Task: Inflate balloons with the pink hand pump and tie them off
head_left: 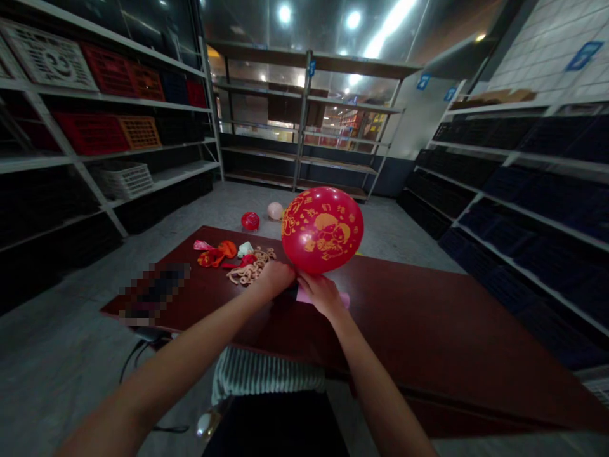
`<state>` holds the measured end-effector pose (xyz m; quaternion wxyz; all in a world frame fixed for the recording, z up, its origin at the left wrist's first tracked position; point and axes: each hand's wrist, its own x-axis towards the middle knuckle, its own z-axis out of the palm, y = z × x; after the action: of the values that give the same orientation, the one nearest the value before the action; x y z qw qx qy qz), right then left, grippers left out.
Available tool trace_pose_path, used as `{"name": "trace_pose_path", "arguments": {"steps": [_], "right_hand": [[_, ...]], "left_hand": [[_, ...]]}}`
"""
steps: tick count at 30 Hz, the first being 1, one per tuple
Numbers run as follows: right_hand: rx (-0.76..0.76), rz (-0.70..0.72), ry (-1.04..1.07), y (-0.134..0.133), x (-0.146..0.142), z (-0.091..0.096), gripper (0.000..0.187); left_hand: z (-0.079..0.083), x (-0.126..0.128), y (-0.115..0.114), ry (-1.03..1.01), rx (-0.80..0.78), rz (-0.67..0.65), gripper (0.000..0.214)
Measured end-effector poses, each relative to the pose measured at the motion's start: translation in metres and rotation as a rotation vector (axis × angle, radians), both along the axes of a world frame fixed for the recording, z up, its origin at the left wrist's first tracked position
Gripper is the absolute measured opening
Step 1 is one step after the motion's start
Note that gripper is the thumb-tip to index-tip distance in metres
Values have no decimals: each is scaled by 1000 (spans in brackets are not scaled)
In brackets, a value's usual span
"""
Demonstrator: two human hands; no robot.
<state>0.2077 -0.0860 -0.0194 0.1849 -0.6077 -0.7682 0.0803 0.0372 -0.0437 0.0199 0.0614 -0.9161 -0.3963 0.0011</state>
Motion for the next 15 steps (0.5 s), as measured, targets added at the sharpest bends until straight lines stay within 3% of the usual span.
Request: {"name": "trace_pose_path", "arguments": {"steps": [5, 8, 15], "right_hand": [[-42, -23, 315, 5, 5, -10, 33], [-72, 5, 467, 16, 4, -14, 34], [-177, 95, 828, 36, 2, -13, 42]], "left_hand": [[13, 1, 3, -16, 51, -158, 24], [18, 4, 7, 32, 160, -252, 23], [26, -6, 14, 25, 216, -238, 21]]}}
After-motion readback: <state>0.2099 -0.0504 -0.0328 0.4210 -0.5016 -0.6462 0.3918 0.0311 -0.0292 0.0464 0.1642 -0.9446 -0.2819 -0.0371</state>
